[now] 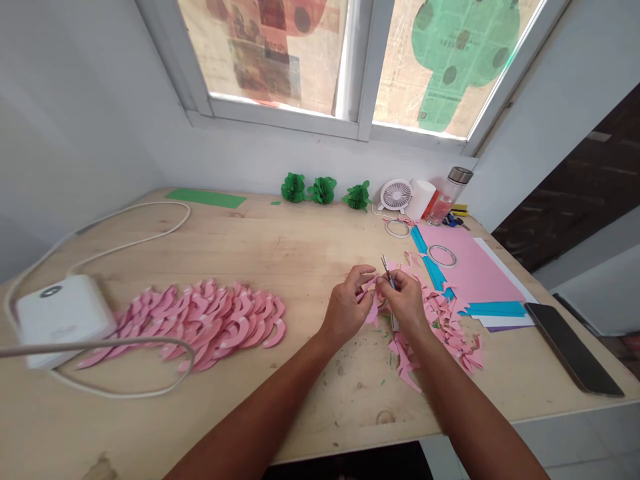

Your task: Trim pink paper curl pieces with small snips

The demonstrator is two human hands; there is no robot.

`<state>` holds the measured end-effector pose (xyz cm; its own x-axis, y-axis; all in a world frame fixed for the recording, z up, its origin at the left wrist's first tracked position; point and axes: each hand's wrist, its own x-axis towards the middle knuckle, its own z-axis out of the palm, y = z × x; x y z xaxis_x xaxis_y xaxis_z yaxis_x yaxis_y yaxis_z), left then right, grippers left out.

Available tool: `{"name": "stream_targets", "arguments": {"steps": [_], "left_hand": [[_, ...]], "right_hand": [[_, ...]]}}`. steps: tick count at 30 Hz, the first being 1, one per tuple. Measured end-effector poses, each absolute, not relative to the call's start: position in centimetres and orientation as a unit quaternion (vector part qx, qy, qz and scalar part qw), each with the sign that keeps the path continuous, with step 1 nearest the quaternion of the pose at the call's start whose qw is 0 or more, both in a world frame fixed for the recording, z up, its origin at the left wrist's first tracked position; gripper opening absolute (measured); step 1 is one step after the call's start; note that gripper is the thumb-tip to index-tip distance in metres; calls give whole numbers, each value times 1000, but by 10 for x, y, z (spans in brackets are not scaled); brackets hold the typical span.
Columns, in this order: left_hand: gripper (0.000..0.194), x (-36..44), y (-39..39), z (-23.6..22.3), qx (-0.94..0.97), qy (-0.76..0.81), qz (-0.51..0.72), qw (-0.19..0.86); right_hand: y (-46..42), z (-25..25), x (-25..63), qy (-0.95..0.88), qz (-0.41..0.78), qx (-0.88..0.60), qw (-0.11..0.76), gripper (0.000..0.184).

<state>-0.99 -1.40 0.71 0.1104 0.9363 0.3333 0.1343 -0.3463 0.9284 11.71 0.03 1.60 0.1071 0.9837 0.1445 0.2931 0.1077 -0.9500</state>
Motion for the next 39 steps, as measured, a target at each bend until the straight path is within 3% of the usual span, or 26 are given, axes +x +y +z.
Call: {"name": "stream_targets", "arguments": {"steps": [8,18,39], "left_hand": [[37,-11,-13,7,605,420,532,417],[43,-12,-8,17,472,410,551,553],[51,-9,-9,13,487,402,523,572]], "right_hand": [[2,13,117,-535,393,-561,495,22],[0,17,115,-469,460,-536,530,27],[0,21,117,-472,462,-545,516,19]]}}
